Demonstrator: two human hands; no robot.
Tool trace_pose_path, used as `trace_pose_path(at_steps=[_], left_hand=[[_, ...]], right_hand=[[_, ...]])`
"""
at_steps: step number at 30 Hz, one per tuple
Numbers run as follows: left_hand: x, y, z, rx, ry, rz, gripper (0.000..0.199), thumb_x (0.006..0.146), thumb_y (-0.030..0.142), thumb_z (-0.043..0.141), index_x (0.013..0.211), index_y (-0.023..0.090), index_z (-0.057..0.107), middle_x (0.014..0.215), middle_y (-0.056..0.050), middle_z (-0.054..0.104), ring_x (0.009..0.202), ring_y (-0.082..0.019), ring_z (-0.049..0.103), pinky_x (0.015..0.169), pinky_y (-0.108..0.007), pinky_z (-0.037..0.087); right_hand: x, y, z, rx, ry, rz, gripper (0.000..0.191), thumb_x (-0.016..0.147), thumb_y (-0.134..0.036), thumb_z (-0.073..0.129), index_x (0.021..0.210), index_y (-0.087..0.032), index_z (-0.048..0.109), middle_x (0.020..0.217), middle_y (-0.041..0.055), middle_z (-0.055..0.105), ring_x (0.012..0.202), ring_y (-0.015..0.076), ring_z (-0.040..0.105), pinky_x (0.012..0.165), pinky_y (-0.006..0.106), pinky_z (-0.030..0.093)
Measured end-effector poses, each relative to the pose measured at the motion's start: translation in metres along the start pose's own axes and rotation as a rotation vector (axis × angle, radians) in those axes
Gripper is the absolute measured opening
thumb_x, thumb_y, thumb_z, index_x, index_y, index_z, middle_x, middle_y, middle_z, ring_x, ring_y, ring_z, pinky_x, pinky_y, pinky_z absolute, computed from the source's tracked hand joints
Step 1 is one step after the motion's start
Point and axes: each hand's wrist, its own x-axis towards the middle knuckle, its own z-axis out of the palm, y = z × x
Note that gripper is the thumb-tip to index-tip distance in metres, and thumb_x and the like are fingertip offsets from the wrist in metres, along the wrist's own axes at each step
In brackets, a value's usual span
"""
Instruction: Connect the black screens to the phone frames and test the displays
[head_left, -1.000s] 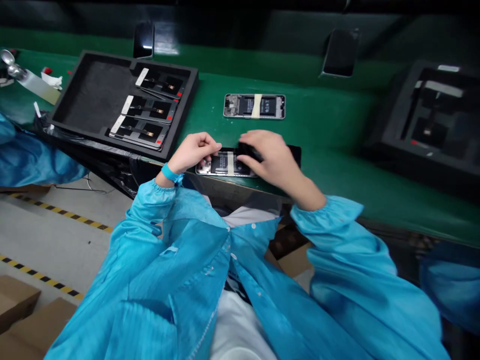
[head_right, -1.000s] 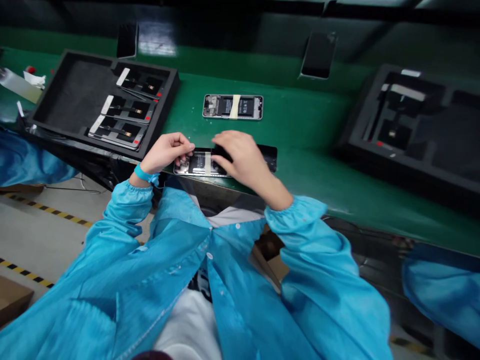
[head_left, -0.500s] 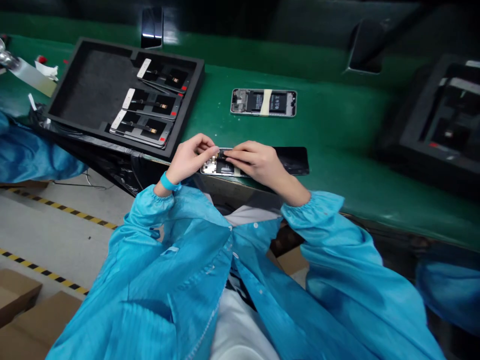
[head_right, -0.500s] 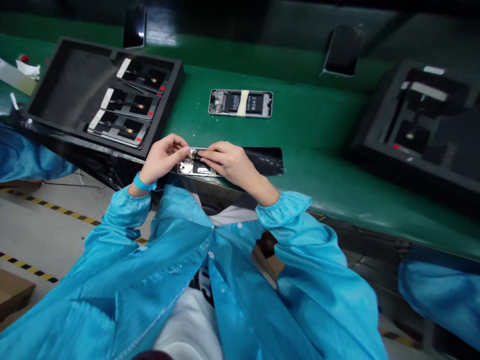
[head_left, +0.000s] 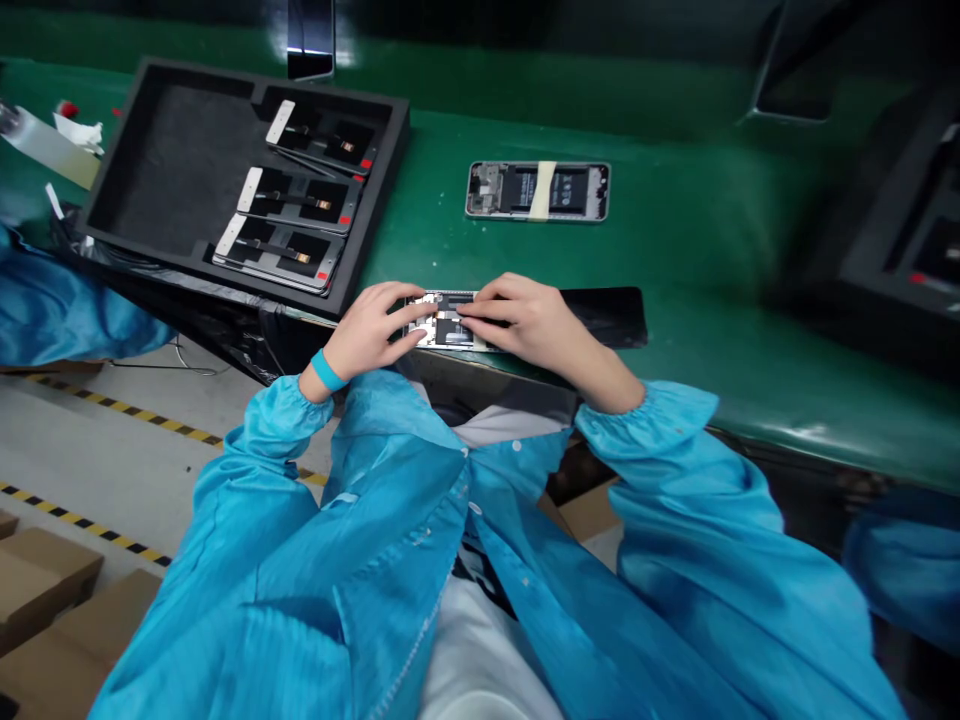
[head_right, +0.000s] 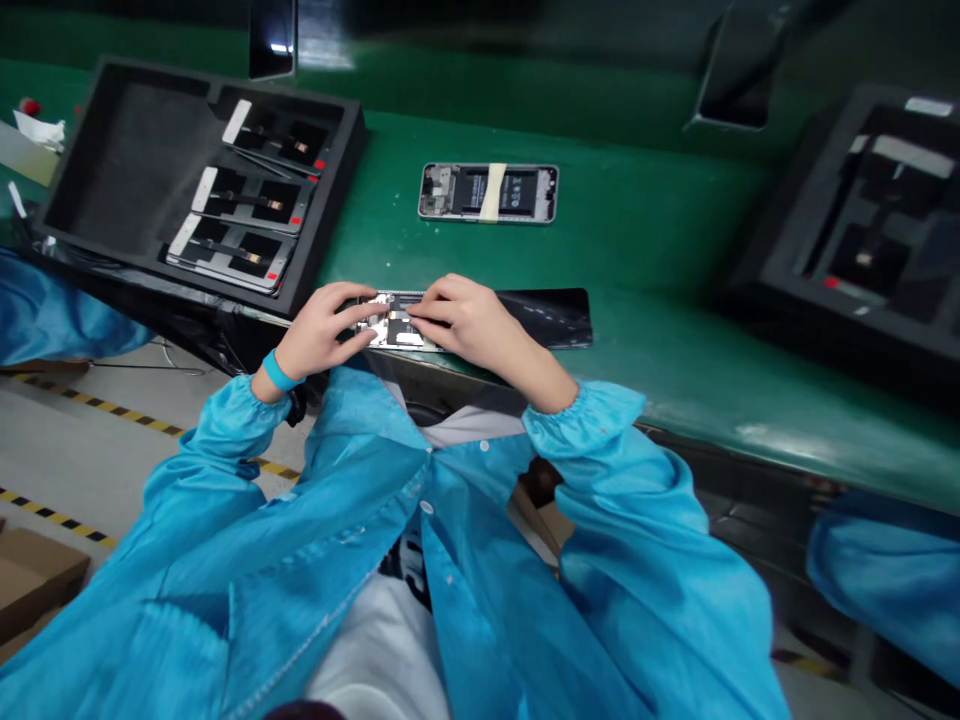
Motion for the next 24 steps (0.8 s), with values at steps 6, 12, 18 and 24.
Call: trace_pose_path(at_steps=[6, 12, 18, 24], left_hand=[[0.002, -0.0035, -0.0053, 0.132, -0.093, 0.06, 0.036, 0.11, 0.041, 0.055, 0.138, 0.027, 0.074, 0.144, -0.014, 0.067, 0.132, -0.032, 0.061, 0.114, -0.055, 0.051], [0.0087, -0.0038, -0.0041, 0.104, -0.157, 0.063, 0.039, 0.111, 0.047, 0.053, 0.134, 0.027, 0.076, 0.153, -0.013, 0.064, 0.131, -0.032, 0.064, 0.114, -0.053, 0.054], [0.0088, 0.0002, -0.0035, 0.185, -0.282, -0.071, 0.051, 0.114, 0.055, 0.042, 0.143, 0.027, 0.073, 0.163, -0.008, 0.057, 0.142, -0.029, 0.057, 0.12, -0.048, 0.053], [0.003, -0.0022, -0.0058, 0.277, -0.254, 0.044, 0.048, 0.115, 0.048, 0.042, 0.144, 0.026, 0.073, 0.159, -0.009, 0.06, 0.14, -0.029, 0.06, 0.116, -0.048, 0.055]], right_hand=[[0.0003, 0.0027, -0.0005, -0.007, -0.024, 0.029, 0.032, 0.108, -0.041, 0.061, 0.11, -0.02, 0.086, 0.098, 0.0113, 0.076, 0.088, 0.0225, 0.068, 0.077, 0.039, 0.058], [0.0014, 0.0042, -0.0026, -0.025, 0.006, -0.091, 0.031, 0.109, -0.038, 0.06, 0.106, -0.019, 0.085, 0.097, 0.0101, 0.076, 0.087, 0.0222, 0.071, 0.075, 0.037, 0.058], [0.0072, 0.0045, -0.0052, -0.02, 0.007, -0.17, 0.024, 0.107, -0.029, 0.061, 0.104, -0.021, 0.084, 0.096, 0.0086, 0.075, 0.086, 0.0222, 0.072, 0.071, 0.036, 0.058], [0.0067, 0.0004, -0.0059, -0.014, -0.022, -0.09, 0.028, 0.108, -0.033, 0.061, 0.106, -0.02, 0.085, 0.097, 0.0103, 0.076, 0.089, 0.0231, 0.072, 0.075, 0.036, 0.059]])
